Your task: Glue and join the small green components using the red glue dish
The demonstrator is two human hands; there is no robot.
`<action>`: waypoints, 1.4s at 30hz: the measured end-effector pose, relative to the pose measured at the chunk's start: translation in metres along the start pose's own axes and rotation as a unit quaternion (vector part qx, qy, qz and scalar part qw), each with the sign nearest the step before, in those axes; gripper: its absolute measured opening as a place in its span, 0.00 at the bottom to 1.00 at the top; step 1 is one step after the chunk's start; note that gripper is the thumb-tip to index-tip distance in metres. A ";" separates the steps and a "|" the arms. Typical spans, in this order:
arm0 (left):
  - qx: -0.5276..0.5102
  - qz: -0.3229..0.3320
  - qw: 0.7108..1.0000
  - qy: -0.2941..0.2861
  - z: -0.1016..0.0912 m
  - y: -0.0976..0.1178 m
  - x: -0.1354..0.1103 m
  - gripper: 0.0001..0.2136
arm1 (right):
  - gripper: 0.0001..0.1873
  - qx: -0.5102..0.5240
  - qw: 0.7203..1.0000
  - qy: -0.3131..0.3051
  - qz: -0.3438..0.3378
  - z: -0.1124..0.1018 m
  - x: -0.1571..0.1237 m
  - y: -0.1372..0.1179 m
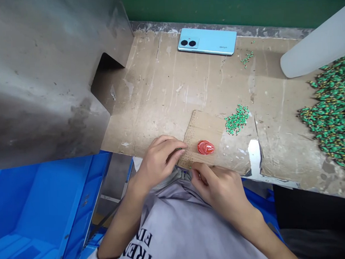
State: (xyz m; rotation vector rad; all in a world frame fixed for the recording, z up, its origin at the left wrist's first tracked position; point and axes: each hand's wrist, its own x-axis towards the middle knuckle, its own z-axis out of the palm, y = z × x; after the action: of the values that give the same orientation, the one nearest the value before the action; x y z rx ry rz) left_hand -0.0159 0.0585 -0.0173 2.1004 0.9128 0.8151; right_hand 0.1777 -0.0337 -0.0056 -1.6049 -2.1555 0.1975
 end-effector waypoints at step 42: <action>-0.363 -0.136 0.914 0.118 0.019 0.049 -0.004 0.06 | 0.06 0.450 0.888 0.011 0.095 -0.025 0.011 0.000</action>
State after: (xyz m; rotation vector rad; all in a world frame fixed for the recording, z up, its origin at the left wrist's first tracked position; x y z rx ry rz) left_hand 0.0132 0.0239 0.0100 1.2195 0.8271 1.0694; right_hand 0.1859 -0.0274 0.0200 -1.2075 -1.4845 1.0566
